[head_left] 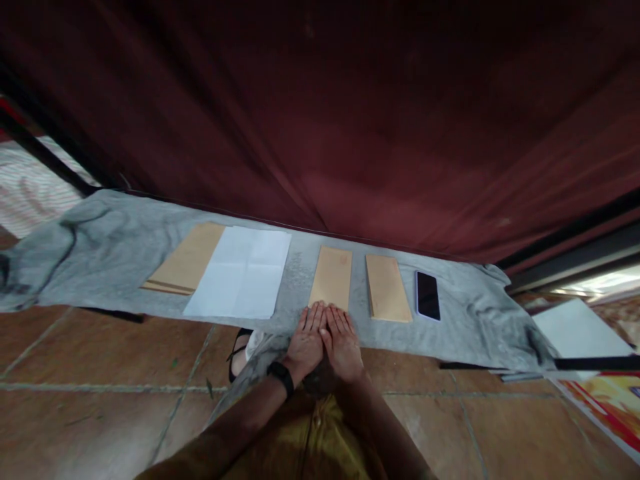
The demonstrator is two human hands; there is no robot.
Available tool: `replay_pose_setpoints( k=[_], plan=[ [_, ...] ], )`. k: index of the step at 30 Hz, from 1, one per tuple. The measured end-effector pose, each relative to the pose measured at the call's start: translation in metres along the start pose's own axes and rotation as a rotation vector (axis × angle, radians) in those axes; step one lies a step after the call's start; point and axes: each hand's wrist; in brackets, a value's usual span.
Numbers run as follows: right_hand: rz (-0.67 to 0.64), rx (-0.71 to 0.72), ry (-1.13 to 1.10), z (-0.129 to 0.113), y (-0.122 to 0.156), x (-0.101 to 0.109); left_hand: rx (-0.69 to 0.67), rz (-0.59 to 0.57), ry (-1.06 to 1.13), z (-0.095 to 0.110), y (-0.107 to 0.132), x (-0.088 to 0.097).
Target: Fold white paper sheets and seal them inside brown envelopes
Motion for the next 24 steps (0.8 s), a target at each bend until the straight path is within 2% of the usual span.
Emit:
replay_pose_setpoints(
  k=[7,18,24],
  plan=[
    [-0.015,-0.036,0.03,0.004,0.003,0.001,-0.001,-0.043,0.051,0.001,-0.001,0.006],
    [0.05,-0.101,0.034,0.003,0.007,0.0,-0.035,-0.085,0.091,-0.012,0.001,0.015],
    [0.073,-0.13,0.015,0.011,0.008,0.003,-0.013,-0.08,0.084,-0.017,0.002,0.02]
  ],
)
Point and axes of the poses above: each hand's wrist, its own y-axis away from the middle knuckle, its own x-axis out of the back of the hand, z = x × y, and after that the axes turned 1 degree about -z, right-handed
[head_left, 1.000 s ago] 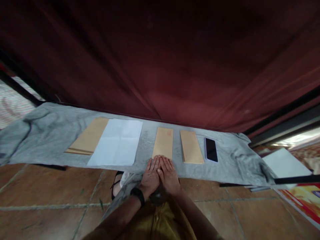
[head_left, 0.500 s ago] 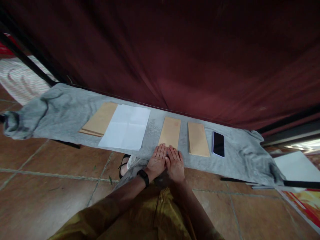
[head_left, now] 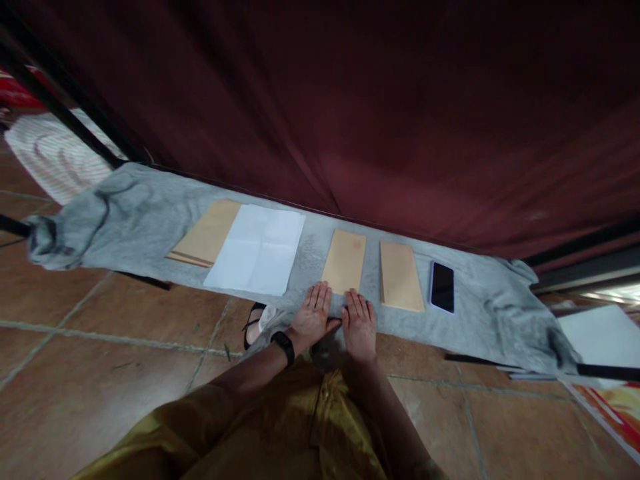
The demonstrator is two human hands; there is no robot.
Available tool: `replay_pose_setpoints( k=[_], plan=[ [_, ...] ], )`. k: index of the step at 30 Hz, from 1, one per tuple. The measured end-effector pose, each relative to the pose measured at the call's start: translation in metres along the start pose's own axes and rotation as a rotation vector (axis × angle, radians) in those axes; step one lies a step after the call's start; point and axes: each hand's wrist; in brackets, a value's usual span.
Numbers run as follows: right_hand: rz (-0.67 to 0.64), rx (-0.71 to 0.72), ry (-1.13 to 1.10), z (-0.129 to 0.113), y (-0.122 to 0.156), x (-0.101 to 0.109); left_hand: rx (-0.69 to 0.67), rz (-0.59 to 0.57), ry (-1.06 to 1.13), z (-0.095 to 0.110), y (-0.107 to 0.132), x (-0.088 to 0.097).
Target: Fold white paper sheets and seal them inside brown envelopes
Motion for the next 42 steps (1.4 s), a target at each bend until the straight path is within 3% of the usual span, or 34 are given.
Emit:
replay_pose_setpoints(
  k=[9,13,19,22,25,30,37,42],
  plan=[
    [0.054,-0.316,-0.084,0.016,-0.043,-0.004,0.018,0.082,-0.016,0.001,-0.002,0.003],
    [0.034,-0.469,-0.374,0.023,-0.063,-0.009,0.033,0.094,-0.022,0.001,-0.003,0.002],
    [0.002,-0.498,-0.714,0.025,-0.076,-0.014,0.058,0.108,-0.029,0.004,-0.002,0.0],
    [0.061,-0.614,-1.034,0.018,-0.081,-0.016,0.055,0.121,-0.008,0.002,-0.007,0.001],
    [0.145,-0.682,-1.158,0.013,-0.089,-0.016,0.056,0.14,0.011,-0.001,-0.017,0.006],
    [0.133,-0.694,-1.142,0.013,-0.1,-0.015,0.025,0.122,0.032,-0.003,-0.038,0.012],
    [0.117,-0.69,-1.01,0.017,-0.098,-0.01,-0.057,0.095,0.067,0.004,-0.046,0.0],
    [0.091,-0.598,-0.604,0.019,-0.098,-0.004,-0.072,0.063,0.07,0.001,-0.049,0.001]
  ],
)
Point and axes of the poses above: each hand's wrist, its own y-axis away from the middle knuckle, its own x-axis out of the back of the hand, z = x × y, and after that the axes turned 1 degree about -z, right-handed
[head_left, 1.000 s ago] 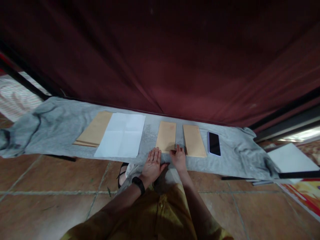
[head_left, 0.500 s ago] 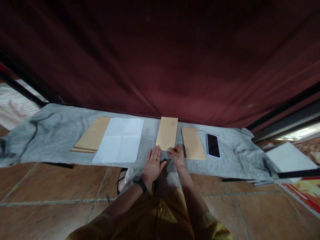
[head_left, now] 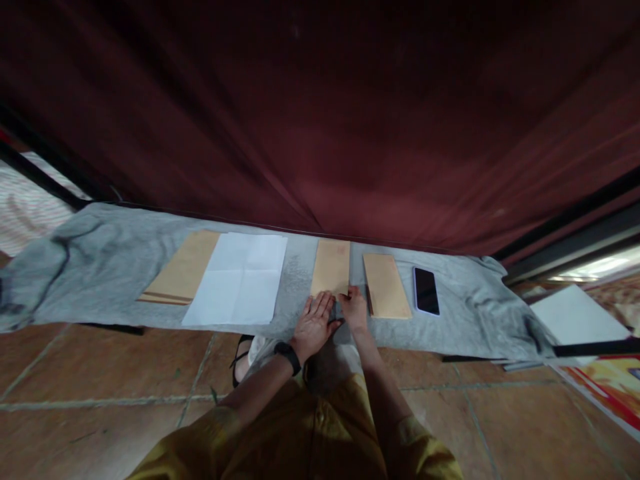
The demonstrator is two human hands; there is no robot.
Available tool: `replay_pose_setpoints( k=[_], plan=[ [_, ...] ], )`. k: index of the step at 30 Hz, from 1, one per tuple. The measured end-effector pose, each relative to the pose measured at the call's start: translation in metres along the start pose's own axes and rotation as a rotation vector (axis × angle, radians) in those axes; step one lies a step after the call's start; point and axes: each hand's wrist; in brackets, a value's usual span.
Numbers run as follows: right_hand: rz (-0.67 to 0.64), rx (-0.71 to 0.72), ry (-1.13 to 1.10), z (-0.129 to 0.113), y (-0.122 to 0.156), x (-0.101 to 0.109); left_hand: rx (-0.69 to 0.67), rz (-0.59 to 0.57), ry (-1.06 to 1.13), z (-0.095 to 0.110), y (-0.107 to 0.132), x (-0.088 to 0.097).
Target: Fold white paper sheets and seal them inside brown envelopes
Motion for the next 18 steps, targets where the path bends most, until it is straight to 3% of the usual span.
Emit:
replay_pose_setpoints(
  k=[5,10,15,18],
  plan=[
    [0.013,0.076,0.327,-0.001,0.005,0.003,-0.012,-0.018,0.002,-0.003,0.0,0.002],
    [0.115,0.243,0.44,0.002,0.022,-0.001,-0.026,-0.013,-0.002,-0.006,0.002,-0.002],
    [-0.085,0.558,0.363,0.009,0.04,-0.004,-0.036,-0.026,-0.019,-0.006,0.002,-0.004],
    [-0.165,0.614,0.413,0.013,0.047,-0.002,-0.054,-0.026,-0.025,-0.006,0.002,-0.004]
  ],
)
Point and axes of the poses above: each hand's wrist, its own y-axis away from the middle knuckle, its own x-axis out of the back of the hand, z = x × y, and after that the axes turned 1 degree about -z, right-handed
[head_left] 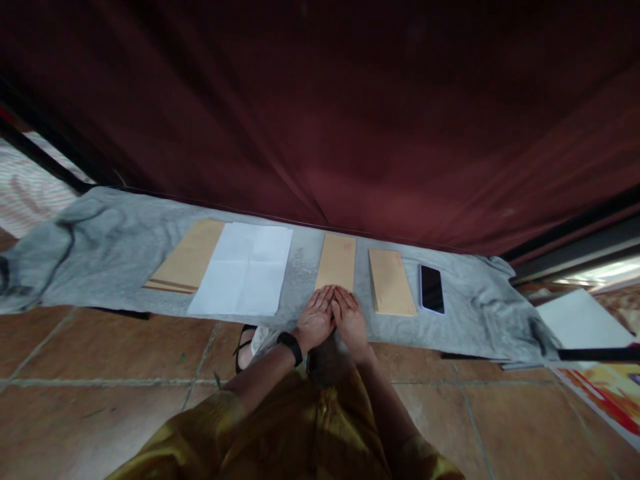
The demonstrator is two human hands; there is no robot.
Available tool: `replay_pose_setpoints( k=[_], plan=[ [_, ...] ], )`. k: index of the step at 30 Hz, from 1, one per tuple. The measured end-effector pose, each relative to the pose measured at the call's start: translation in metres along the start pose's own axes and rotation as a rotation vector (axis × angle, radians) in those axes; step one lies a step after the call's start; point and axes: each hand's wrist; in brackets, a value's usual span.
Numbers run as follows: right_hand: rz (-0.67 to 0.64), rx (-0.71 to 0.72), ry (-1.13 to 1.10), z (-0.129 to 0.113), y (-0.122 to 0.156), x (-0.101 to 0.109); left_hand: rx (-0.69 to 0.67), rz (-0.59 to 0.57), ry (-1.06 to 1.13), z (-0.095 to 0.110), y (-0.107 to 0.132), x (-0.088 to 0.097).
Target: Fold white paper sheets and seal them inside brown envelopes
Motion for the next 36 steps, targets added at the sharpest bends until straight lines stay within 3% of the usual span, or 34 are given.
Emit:
replay_pose_setpoints(
  k=[8,16,36],
  plan=[
    [-0.048,0.015,0.139,-0.002,0.007,0.005,-0.017,0.027,0.015,-0.005,0.003,0.001],
    [-0.047,0.027,0.229,0.001,0.012,0.006,-0.006,-0.02,0.0,-0.012,0.007,0.007],
    [0.064,-0.044,0.274,0.015,0.031,0.007,0.119,-0.032,-0.074,-0.018,0.016,0.015]
  ],
)
Point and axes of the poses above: each hand's wrist, its own y-axis away from the middle knuckle, its own x-axis out of the back of the hand, z = x × y, and after that the axes turned 1 degree about -z, right-handed
